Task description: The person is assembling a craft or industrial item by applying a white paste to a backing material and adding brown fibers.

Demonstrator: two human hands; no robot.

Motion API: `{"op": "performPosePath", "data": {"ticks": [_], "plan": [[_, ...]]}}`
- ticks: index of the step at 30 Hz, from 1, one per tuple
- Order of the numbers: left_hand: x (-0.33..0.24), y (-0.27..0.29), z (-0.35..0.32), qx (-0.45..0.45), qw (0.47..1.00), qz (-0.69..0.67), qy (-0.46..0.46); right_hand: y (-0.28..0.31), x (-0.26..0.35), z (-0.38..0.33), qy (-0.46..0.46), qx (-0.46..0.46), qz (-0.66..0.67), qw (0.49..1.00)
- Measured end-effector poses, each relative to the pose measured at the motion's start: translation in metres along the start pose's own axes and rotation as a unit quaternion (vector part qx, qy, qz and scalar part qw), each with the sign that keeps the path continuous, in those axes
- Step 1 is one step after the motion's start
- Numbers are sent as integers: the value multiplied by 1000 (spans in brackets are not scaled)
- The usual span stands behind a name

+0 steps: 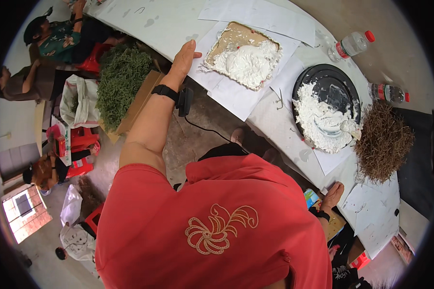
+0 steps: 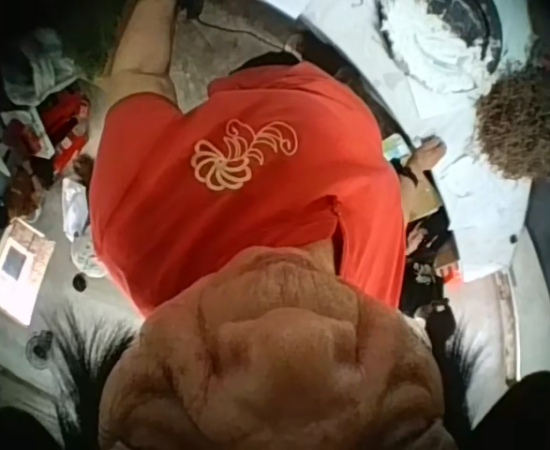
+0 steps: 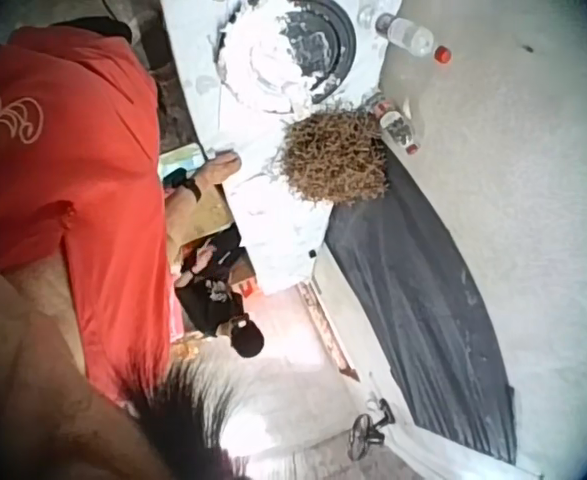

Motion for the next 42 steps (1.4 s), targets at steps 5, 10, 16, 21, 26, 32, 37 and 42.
{"op": "performPosePath", "data": {"ticks": [5, 10, 16, 21, 26, 32, 37, 42], "plan": [[17, 0, 9, -48, 997, -48, -41, 3, -33, -11, -34, 25, -9, 999], [43, 49, -15, -121, 987, 27, -105, -13, -8, 2, 19, -20, -18, 999], [87, 53, -65, -112, 992, -25, -51, 1, 0, -3, 2, -41, -23, 999], [72, 22, -138, -131, 987, -78, -51, 6, -4, -2, 6, -25, 19, 999], [84, 12, -181, -126, 992, 20, -19, 6, -5, 7, -18, -30, 53, 998], [129, -4, -186, -67, 996, -48, 25, 30, 47, 66, -53, -32, 199, 978], [129, -3, -171, -60, 997, -34, 32, 45, 95, 137, -39, 1, 216, 976], [133, 2, -169, -34, 999, -9, 35, 30, 104, 170, -7, 61, 159, 985]]}}
Point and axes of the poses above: each hand's wrist, its own z-axis towards the middle knuckle, its own y-axis out of the back of the hand, x = y × z, the point moved 4 cm from there along z, towards the middle knuckle, and after that the axes turned 5 degrees about y, right-handed, at the moved point
